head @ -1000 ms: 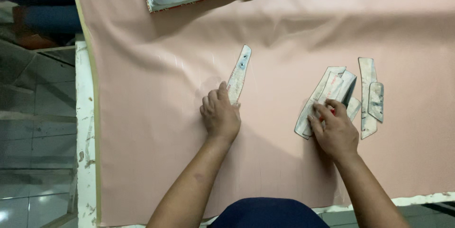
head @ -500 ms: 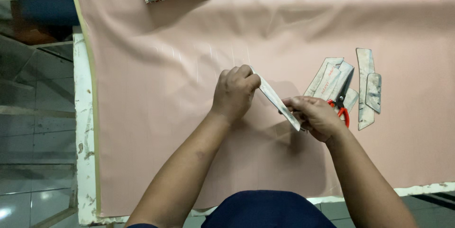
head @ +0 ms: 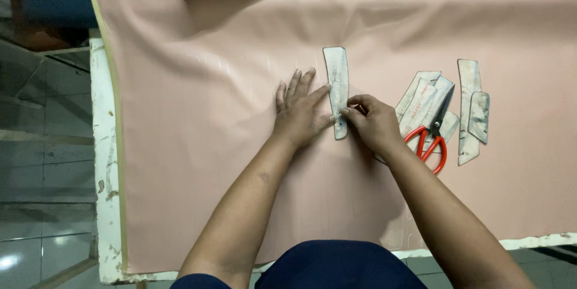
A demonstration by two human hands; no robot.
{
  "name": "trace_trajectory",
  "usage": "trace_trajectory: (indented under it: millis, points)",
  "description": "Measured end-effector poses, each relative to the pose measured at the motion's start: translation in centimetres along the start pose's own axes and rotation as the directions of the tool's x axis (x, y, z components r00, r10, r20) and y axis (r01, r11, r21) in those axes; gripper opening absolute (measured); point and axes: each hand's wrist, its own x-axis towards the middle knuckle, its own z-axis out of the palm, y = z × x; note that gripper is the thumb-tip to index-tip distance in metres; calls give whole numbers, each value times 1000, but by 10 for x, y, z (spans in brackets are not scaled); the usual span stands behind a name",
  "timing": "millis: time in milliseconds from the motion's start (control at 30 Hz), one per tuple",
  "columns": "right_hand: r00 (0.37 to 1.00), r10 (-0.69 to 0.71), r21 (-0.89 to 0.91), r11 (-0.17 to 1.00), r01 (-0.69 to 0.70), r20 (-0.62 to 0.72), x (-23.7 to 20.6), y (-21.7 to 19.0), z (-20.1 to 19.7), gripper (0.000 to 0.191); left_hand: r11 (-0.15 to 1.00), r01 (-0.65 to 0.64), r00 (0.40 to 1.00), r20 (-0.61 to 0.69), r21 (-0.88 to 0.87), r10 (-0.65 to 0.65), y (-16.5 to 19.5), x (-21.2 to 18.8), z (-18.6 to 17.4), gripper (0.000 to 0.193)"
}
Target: The person places several cardboard pattern pieces on a large sheet of pink fabric, then uses a small yellow marking tool to trace the outlines of the patterns onto the fabric. The person repeats this process for multiple pattern pieces, creating a series of marked outlines on the fabric.
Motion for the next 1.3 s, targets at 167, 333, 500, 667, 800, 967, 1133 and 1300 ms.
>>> trace_trajectory:
  millis: [167, 333, 500, 667, 800, 967, 1133, 1300]
  points:
    - [990, -130, -235, 962, 138, 49, -1, 5, -10, 37, 1000, 15, 1000, -8, -2, -15, -3, 3, 4, 72]
    - [993, -92, -293, 950, 110, 75, -6, -3, -12, 42, 1000, 23, 1000, -5, 1, -23, 1, 3, 4, 72]
    - [993, -72, -326, 940, 98, 89, -5, -4, -12, 40, 1000, 20, 1000, -11, 1, -20, 0, 2, 3, 72]
    - [990, -84, -262, 959, 112, 117, -1, 2, -15, 40, 1000, 27, 1000, -8, -16, -27, 1, 1, 3, 72]
    - [987, -68, -279, 954, 107, 145, 3, 7, -17, 45, 999, 42, 999, -1, -19, -42, 3, 1, 0, 72]
    - [978, -143, -312, 932, 184, 150, 4, 12, -19, 53, 999, 46, 999, 3, -22, -46, 5, 0, -2, 72]
    - [983, -100, -292, 946, 142, 153, 1, 7, -19, 54, 999, 44, 999, 11, -27, -43, 4, 0, -2, 73]
    - [988, 1, -327, 944, 49, 152, -2, -3, -16, 53, 1000, 30, 999, 12, 0, -30, 2, 1, 1, 74]
